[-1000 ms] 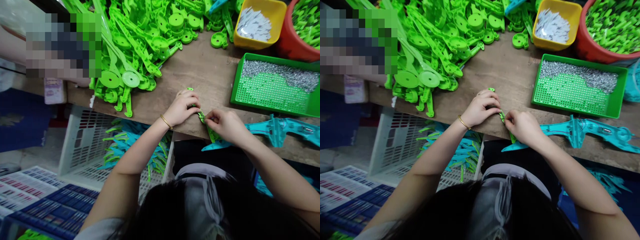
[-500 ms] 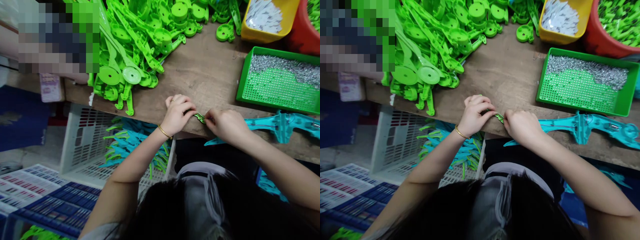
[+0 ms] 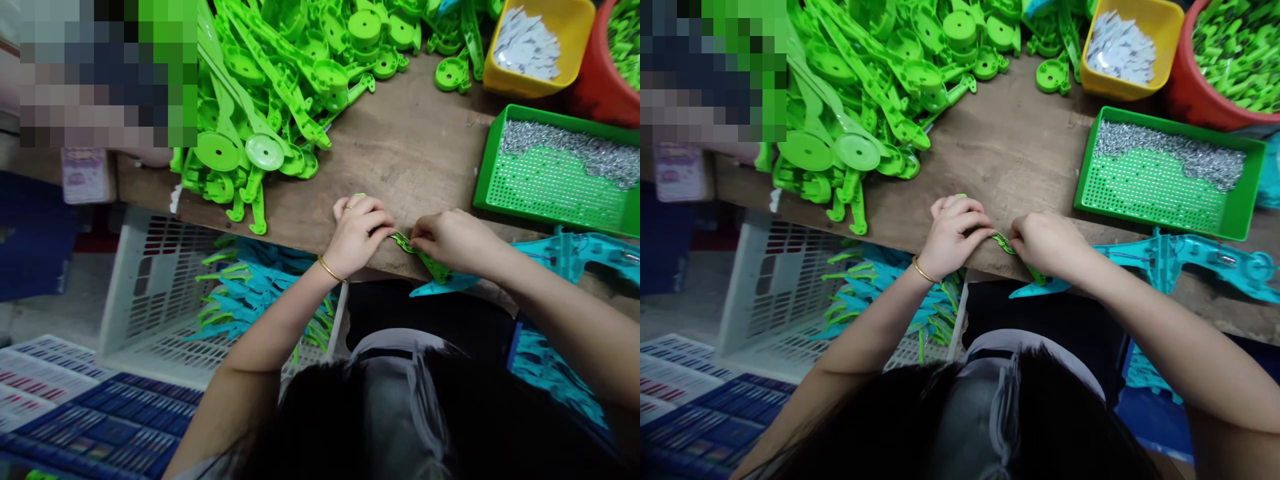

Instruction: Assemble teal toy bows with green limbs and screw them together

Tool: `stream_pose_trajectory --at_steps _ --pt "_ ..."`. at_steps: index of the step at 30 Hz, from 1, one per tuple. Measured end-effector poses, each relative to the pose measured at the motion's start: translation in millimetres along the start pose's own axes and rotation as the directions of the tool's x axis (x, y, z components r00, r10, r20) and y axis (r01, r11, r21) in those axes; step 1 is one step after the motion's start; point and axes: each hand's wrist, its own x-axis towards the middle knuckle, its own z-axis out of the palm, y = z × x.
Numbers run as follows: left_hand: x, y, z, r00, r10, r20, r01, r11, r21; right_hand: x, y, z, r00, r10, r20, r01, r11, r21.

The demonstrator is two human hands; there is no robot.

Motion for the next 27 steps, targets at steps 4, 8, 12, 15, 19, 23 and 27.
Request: stream_pose_trajectory --at_steps 4,8,12,15,19,23,27 --pt "0 -1 0.7 1.0 0.001 -0.005 -0.001 1.0 0.001 -3 -8 1 0.999 0.035 0.009 -0.033 0.994 -0.107" --pt "-1 -1 1.0 1.0 0.015 -0.005 -0.015 1.0 0.007 -9 -15 8 0.991 0.121 -0.048 -0.128 0.98 -0.155" --pt "-2 -1 1.8 1.0 0.022 -0.019 -0.021 1.0 0.017 -9 -7 13 0.994 0.102 -0.026 -0.103 0.995 -0.006" --pt "-3 -1 2.3 0.999 0.026 -0.034 -0.025 1.0 0.018 -7 3 12 1.0 0.002 0.029 -0.006 0.991 0.134" --pt "-2 -2 1.8 0.999 0.028 -0.03 -0.027 0.999 0.021 -6 6 9 0.997 0.019 0.076 -0.03 0.988 0.153" --pt "-2 -3 0.9 0.999 0.031 -0.01 -0.03 0.999 0.024 -1 0 11 0.995 0.078 0.057 -0.085 0.989 0.125" --pt "-2 -4 1.0 0.999 0.028 -0.019 -0.027 0.999 0.048 1 -1 14 0.995 0.094 0.037 -0.098 0.988 0.119"
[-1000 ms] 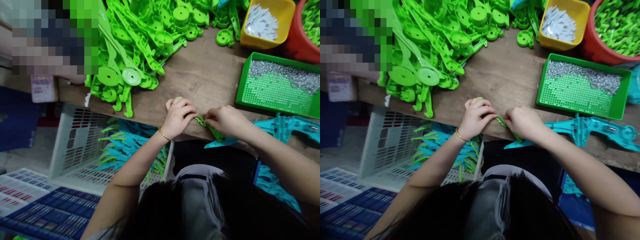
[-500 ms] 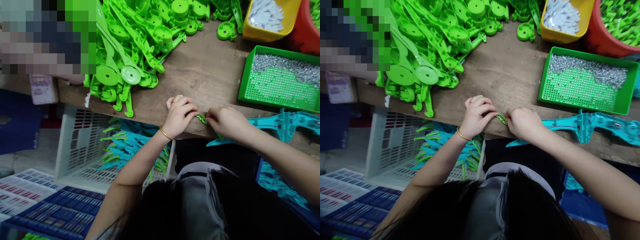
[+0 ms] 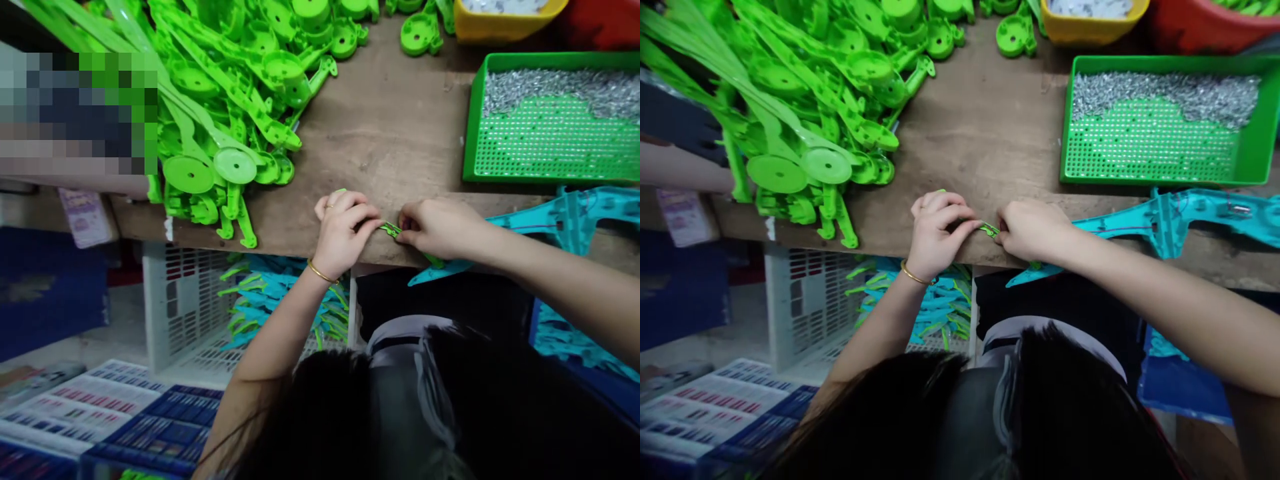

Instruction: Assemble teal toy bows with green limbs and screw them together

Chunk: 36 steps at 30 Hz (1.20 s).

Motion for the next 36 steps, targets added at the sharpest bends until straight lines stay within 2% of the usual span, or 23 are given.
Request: stream_pose_trajectory --at_steps 3,6,9,15,17,19,22,25,28,33,36 --pt "0 0 -0.3 1.0 -0.008 0.002 0.008 1.0 0.014 -11 6 1 0.996 -0.08 -0.046 0.081 0.997 0.017" --pt "0 1 -1.0 1.0 -0.008 0.01 0.008 1.0 0.011 -34 14 8 0.971 -0.095 -0.221 0.101 0.995 0.014" --pt "1 3 -1.3 1.0 -0.019 0.017 0.019 1.0 0.009 -54 22 22 0.923 -0.144 -0.356 0.127 0.989 -0.071" --pt "4 0 -5.2 0.999 0.004 0.033 -0.005 1.0 0.028 -65 27 45 0.869 -0.355 -0.344 0.243 0.913 -0.327" --pt "2 1 -7.1 0.996 0.076 0.045 -0.08 0.993 0.089 -63 26 45 0.864 -0.374 -0.337 0.245 0.897 -0.368" --pt "-5 7 -5.6 0.978 0.199 0.06 -0.206 0.967 0.148 -62 26 44 0.864 -0.375 -0.335 0.241 0.894 -0.378" --pt "-21 24 7.0 0.932 0.356 0.059 -0.361 0.925 0.12 -61 25 40 0.875 -0.365 -0.319 0.244 0.9 -0.361" --pt "-34 36 25.9 0.931 0.363 -0.018 -0.363 0.931 0.038 -62 27 39 0.886 -0.354 -0.299 0.255 0.911 -0.324" --pt "-38 39 37.4 0.934 0.342 -0.101 -0.342 0.94 0.011 -64 34 41 0.893 -0.303 -0.334 0.231 0.943 -0.239" --pt "-38 33 36.0 0.933 0.351 -0.075 -0.351 0.936 0.009 -65 43 44 0.9 -0.081 -0.428 0.119 0.991 0.064" --pt "-38 31 34.0 0.924 0.377 -0.068 -0.378 0.926 0.0 -62 38 42 0.908 0.056 -0.415 -0.002 0.991 0.131"
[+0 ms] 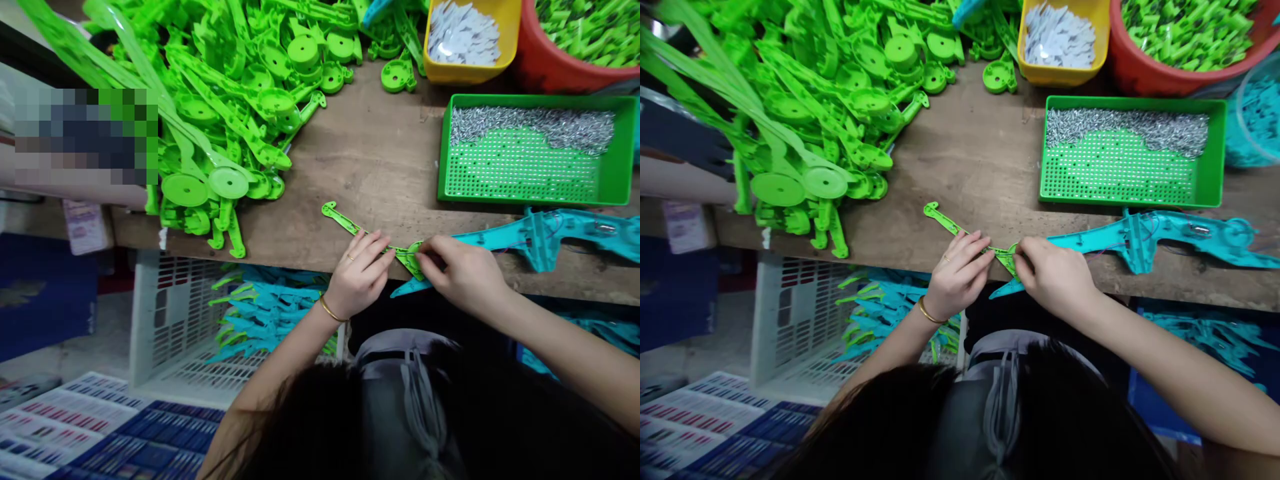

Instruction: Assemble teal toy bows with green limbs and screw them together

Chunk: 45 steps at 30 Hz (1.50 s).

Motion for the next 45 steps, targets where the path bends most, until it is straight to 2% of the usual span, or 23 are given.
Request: stream_pose_trajectory --at_steps 4,8,11,15,18,21,25,30,34,36,39,42,45 --pt "0 -1 -1.9 1.0 0.004 0.031 -0.003 1.0 -0.006 6 -11 -3 0.994 0.091 0.053 -0.085 0.99 -0.111" --pt "2 3 -3.2 0.996 -0.034 0.084 0.032 0.999 0.018 9 -16 -2 0.994 0.063 0.094 -0.041 0.973 -0.225" --pt "4 9 -0.1 0.999 -0.028 0.046 0.026 0.998 0.059 11 -18 0 0.994 0.036 0.107 -0.006 0.963 -0.27" --pt "8 16 6.1 0.999 -0.014 0.049 0.013 1.0 0.027 11 -18 -4 0.991 0.021 0.13 0.014 0.965 -0.261" --pt "10 17 7.0 0.995 -0.039 0.096 0.037 0.999 0.023 9 -7 -13 0.985 -0.024 0.173 0.049 0.988 -0.144" --pt "10 15 5.6 0.993 -0.031 0.112 0.029 0.999 0.023 3 12 -21 0.993 0.02 0.118 -0.019 1.0 -0.012" --pt "11 14 5.0 0.994 -0.023 0.104 0.025 1.0 -0.018 -4 29 -18 0.993 0.115 0.014 -0.114 0.991 -0.075" --pt "12 13 5.4 0.992 0.005 0.125 -0.008 1.0 0.027 -12 30 -10 0.999 0.036 -0.02 -0.04 0.971 -0.234" --pt "16 14 0.2 0.988 0.021 0.153 -0.034 0.996 0.081 -16 35 -12 0.998 -0.064 0.015 0.066 0.939 -0.338" --pt "23 20 -2.4 0.989 -0.003 0.15 -0.012 0.995 0.096 -17 38 -13 0.994 -0.108 0.03 0.111 0.925 -0.362" --pt "38 41 1.0 0.989 -0.081 0.126 0.069 0.993 0.097 -15 40 -12 0.99 -0.136 0.037 0.14 0.923 -0.358" --pt "49 63 14.7 0.982 -0.114 0.148 0.106 0.993 0.057 -13 42 -13 0.989 -0.139 0.052 0.148 0.935 -0.323" --pt "52 74 28.8 0.972 -0.149 0.179 0.139 0.988 0.065 -15 48 -17 0.988 -0.147 0.052 0.155 0.96 -0.233"
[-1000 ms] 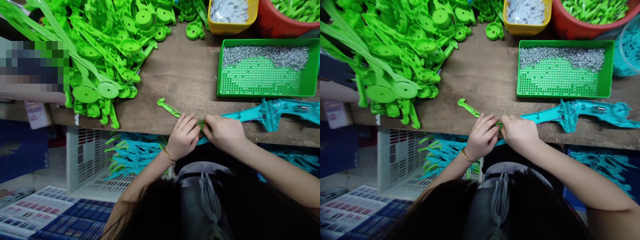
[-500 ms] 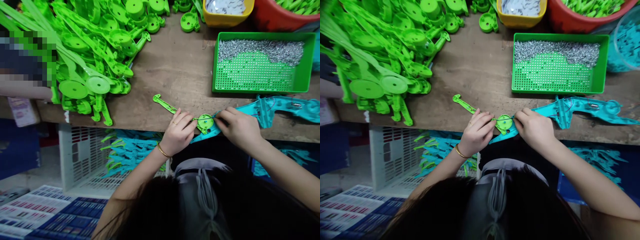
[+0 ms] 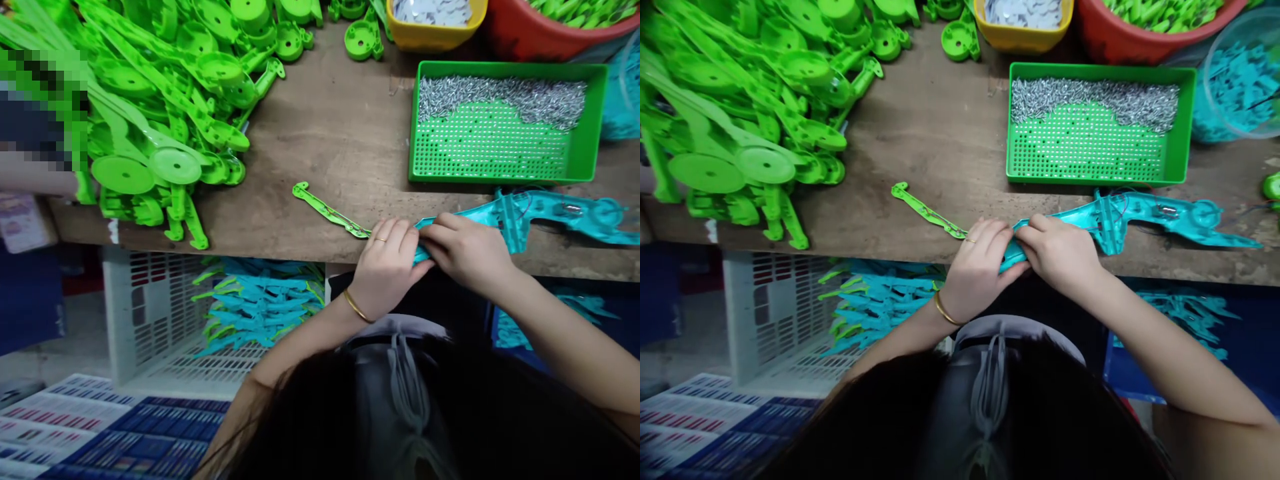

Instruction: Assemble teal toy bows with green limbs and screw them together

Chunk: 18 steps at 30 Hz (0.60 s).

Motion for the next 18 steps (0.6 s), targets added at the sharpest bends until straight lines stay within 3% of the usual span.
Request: stream_pose_trajectory --at_steps 4,8,14,18 --pt "-1 -3 5.6 0.999 0.037 0.004 -0.037 0.997 0.068 -8 13 -1 0.993 0.071 -0.092 -0.05 0.976 0.212" --pt "1 -5 4.4 0.997 0.071 0.007 -0.071 0.992 0.103 -7 18 0 0.98 0.152 -0.133 -0.12 0.968 0.219" --pt "0 -5 9.0 0.996 0.083 0.013 -0.084 0.986 0.145 7 13 -6 0.972 0.23 -0.04 -0.223 0.966 0.134" --pt "0 -7 9.4 0.992 0.122 -0.021 -0.117 0.979 0.167 13 18 -10 0.976 0.216 0.024 -0.217 0.969 0.12"
